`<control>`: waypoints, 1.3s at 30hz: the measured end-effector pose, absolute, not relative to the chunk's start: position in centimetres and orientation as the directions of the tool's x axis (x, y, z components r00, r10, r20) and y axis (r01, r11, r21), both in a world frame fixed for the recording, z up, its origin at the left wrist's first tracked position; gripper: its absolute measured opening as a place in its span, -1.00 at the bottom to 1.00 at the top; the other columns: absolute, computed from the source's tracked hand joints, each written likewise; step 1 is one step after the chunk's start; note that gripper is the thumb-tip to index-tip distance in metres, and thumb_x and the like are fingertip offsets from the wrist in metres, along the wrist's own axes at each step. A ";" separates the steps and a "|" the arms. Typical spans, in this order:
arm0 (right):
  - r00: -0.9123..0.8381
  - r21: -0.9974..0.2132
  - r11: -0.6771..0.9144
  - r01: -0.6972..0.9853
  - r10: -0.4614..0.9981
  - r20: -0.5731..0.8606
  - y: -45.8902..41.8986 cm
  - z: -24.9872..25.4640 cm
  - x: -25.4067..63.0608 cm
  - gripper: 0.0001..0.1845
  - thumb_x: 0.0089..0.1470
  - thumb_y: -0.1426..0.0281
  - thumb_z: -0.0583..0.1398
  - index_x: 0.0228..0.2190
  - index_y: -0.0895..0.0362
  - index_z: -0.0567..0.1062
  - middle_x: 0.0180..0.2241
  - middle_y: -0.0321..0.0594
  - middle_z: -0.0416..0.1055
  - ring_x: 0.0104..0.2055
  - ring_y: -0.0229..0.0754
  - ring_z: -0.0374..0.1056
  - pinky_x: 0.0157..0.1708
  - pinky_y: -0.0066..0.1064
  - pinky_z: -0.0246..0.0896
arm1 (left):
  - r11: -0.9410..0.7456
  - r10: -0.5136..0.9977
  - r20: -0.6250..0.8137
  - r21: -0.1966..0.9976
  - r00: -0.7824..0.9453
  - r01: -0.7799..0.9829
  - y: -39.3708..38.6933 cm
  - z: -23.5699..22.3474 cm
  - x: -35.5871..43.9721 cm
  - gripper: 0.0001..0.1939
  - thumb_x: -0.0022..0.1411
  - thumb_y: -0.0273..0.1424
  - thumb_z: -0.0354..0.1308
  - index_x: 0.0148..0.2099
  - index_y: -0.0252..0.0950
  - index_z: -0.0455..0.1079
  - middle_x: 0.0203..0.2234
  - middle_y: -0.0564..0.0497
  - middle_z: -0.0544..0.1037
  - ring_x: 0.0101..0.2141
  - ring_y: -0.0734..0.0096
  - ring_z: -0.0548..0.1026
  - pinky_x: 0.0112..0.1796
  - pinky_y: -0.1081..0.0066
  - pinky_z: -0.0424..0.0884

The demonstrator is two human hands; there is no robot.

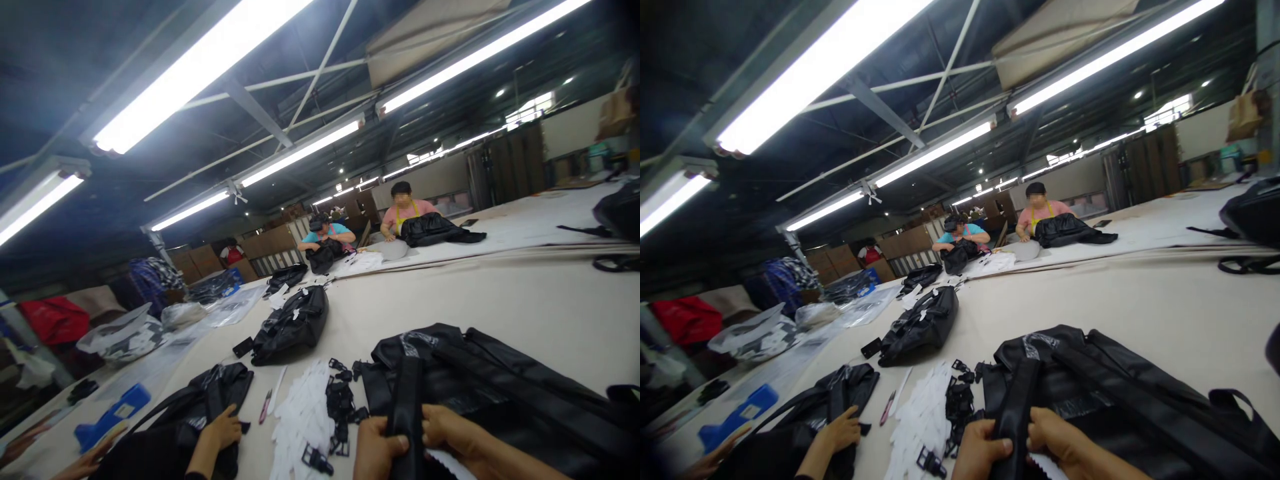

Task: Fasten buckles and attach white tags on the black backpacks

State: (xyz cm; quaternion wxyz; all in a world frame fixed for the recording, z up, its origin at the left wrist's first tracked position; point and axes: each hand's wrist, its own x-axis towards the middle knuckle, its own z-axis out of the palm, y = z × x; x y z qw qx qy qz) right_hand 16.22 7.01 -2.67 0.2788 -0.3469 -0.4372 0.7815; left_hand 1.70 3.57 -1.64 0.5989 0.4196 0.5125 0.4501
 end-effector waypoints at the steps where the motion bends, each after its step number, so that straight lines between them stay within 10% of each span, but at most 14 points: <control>1: -0.635 -0.865 -0.470 -0.173 0.725 -0.267 7.0 -2.8 16.2 -0.48 -0.51 0.55 0.05 -0.32 0.22 0.41 -0.59 -0.23 0.33 -0.60 -0.29 0.23 -0.58 -0.54 0.14 | 0.238 0.970 -0.233 0.967 0.065 -0.092 3.6 -1.8 1.5 -0.67 -0.36 -0.47 0.16 -0.40 -0.48 0.45 -0.63 -0.05 0.45 -0.57 0.34 0.38 -0.45 0.35 0.31; 11: -0.612 -0.852 -0.375 -0.365 0.786 -0.084 7.7 -4.5 16.2 -0.54 -0.49 0.25 0.36 -0.49 0.29 0.44 -0.48 -0.08 0.40 -0.30 -0.02 0.33 -0.23 -0.32 0.20 | 0.141 0.985 -0.094 0.928 -0.148 0.344 2.4 -2.8 2.9 -0.56 -0.16 -0.55 0.04 -0.13 -0.40 0.35 -0.26 -0.05 0.47 -0.18 0.30 0.36 -0.12 0.46 0.20; 18: -0.586 -0.827 -0.396 -0.399 0.804 -0.103 7.1 -4.6 15.9 -0.46 -0.51 0.20 0.36 -0.43 0.28 0.45 -0.46 -0.07 0.41 -0.28 0.04 0.33 -0.19 -0.25 0.20 | 0.204 0.938 -0.156 0.971 -0.310 0.128 2.0 -4.0 3.3 0.01 -0.20 -0.54 0.14 0.21 -0.37 -0.42 -0.49 0.06 0.46 -0.35 0.32 0.44 -0.28 0.44 0.29; 26: -0.635 -0.757 -0.411 -0.509 0.772 0.008 6.8 -4.4 16.0 -0.57 -0.40 0.28 0.35 -0.42 0.27 0.47 -0.47 -0.09 0.41 -0.36 -0.04 0.35 -0.28 -0.32 0.24 | 0.177 0.947 -0.257 0.917 -0.190 -0.356 3.1 -6.6 2.7 -0.26 -0.48 -0.23 0.34 -0.19 -0.55 0.30 -0.46 -0.20 0.50 -0.37 0.11 0.46 -0.31 0.30 0.36; 33: -0.567 -0.849 -0.264 -0.458 0.822 0.051 7.7 -4.3 15.9 -0.56 -0.38 0.20 0.32 -0.45 0.27 0.46 -0.47 -0.10 0.41 -0.36 -0.05 0.34 -0.28 -0.32 0.23 | 0.158 0.980 -0.184 0.950 -0.076 -0.268 4.2 -6.6 2.3 -0.32 -0.51 -0.15 0.35 -0.31 -0.52 0.42 -0.42 -0.22 0.52 -0.36 0.08 0.46 -0.28 0.25 0.34; 39: -0.546 -0.978 -0.186 -0.088 0.831 -0.109 8.1 -3.3 16.7 -0.60 -0.40 0.19 0.28 -0.52 0.24 0.38 -0.59 -0.19 0.35 -0.50 -0.12 0.32 -0.48 -0.40 0.25 | 0.162 0.982 -0.181 0.951 -0.048 -0.263 4.0 -5.7 2.1 -0.39 -0.45 -0.16 0.33 -0.32 -0.49 0.43 -0.53 -0.14 0.51 -0.48 0.19 0.46 -0.39 0.30 0.36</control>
